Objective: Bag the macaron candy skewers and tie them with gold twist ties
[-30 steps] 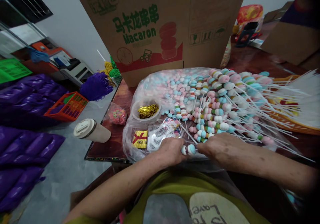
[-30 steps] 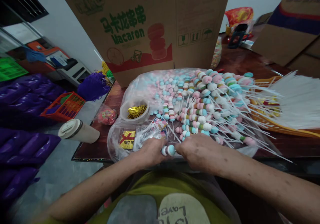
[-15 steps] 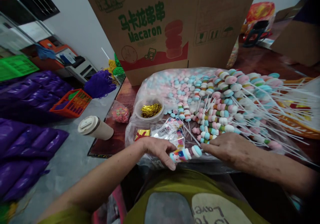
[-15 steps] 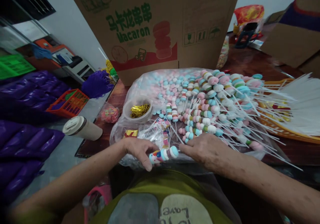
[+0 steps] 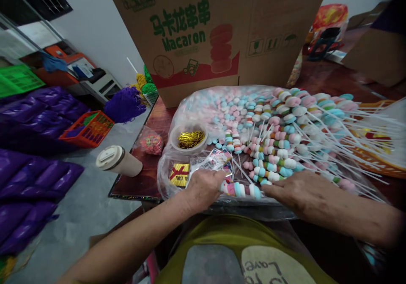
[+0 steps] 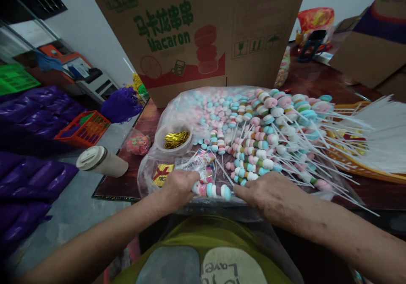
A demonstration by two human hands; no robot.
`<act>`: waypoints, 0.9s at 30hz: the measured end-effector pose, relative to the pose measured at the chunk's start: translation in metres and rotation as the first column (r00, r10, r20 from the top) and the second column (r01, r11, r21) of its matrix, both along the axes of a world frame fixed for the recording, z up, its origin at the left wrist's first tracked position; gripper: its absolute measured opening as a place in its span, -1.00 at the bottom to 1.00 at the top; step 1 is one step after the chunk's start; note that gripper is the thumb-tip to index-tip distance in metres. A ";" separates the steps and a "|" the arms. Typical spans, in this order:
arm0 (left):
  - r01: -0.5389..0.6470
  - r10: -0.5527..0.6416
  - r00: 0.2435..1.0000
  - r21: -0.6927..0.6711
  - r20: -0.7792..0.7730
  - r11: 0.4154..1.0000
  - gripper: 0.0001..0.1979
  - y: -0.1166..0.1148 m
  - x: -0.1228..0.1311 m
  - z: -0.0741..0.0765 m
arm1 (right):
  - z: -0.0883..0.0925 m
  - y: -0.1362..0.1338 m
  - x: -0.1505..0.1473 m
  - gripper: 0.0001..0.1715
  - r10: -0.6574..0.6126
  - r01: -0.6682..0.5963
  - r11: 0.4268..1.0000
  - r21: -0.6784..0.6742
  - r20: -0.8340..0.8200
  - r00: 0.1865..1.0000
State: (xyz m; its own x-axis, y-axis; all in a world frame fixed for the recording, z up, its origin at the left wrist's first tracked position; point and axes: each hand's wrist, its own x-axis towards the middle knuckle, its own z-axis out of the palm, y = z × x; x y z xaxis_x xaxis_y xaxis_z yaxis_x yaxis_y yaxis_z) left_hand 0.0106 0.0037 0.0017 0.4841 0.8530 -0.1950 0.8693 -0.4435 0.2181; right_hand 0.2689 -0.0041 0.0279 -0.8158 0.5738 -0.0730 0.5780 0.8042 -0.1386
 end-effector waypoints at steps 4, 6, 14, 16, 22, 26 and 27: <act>-0.009 0.009 1.000 0.077 -0.001 0.997 -0.64 -0.004 -0.001 -0.002 | 0.007 -0.004 -0.003 -0.68 -0.094 0.097 0.990 -0.105 0.032 0.995; -0.025 0.023 0.999 0.043 0.036 0.999 -0.59 -0.005 0.000 0.000 | 0.009 -0.004 -0.003 -0.70 -0.101 0.106 0.988 -0.110 0.052 0.993; -0.024 0.382 0.861 -0.724 0.336 0.690 -0.45 -0.009 0.006 0.003 | 0.013 -0.005 0.005 -0.57 0.153 -0.135 0.883 0.450 -0.003 0.988; 0.045 0.451 0.831 -0.847 0.326 0.530 -0.48 -0.011 0.006 0.003 | 0.015 -0.008 0.006 -0.59 0.242 -0.209 0.811 0.547 0.012 0.970; 0.136 0.355 0.792 -0.710 0.497 0.691 -0.59 -0.014 0.008 0.004 | 0.021 -0.018 0.006 -0.63 0.301 -0.269 0.766 0.584 0.044 0.953; 0.113 0.217 0.865 -0.598 0.452 0.794 -0.56 -0.013 0.010 0.011 | 0.023 -0.019 0.006 -0.63 0.313 -0.281 0.757 0.590 0.049 0.948; 0.078 0.197 0.901 -0.591 0.386 0.803 -0.53 -0.013 0.011 0.014 | 0.024 -0.019 0.006 -0.63 0.318 -0.286 0.753 0.592 0.052 0.947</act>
